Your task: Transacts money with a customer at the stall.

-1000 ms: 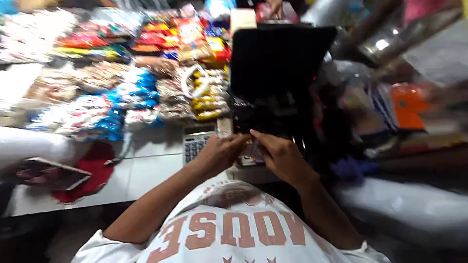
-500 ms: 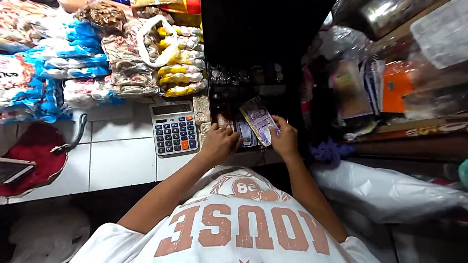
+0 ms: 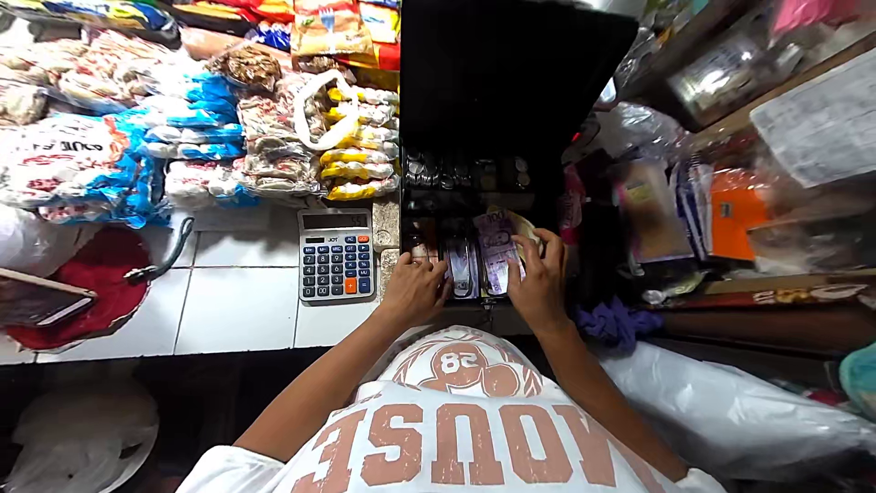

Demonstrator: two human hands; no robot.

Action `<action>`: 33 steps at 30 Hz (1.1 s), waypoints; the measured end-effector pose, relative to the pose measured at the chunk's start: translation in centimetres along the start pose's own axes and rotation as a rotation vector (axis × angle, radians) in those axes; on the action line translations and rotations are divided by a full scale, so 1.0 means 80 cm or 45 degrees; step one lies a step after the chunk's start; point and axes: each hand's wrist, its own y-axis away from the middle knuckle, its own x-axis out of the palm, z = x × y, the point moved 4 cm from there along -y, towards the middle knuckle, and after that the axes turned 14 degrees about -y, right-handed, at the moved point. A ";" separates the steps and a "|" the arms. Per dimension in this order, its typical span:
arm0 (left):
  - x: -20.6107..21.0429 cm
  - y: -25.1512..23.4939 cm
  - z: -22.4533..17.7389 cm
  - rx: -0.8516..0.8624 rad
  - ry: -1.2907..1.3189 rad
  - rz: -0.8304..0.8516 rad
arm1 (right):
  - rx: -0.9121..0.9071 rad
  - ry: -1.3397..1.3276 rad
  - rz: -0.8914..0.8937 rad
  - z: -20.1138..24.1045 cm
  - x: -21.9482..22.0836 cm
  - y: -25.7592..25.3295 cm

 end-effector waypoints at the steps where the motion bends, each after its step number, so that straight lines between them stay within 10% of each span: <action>1: 0.000 0.001 0.000 0.000 0.011 -0.002 | -0.076 -0.013 0.039 0.016 0.006 -0.009; 9: 0.004 0.010 0.003 0.054 -0.038 -0.461 | 0.103 0.108 0.761 0.062 0.133 -0.084; 33: 0.009 0.018 0.004 0.144 -0.028 -0.670 | 0.120 -0.096 0.598 0.067 0.130 -0.064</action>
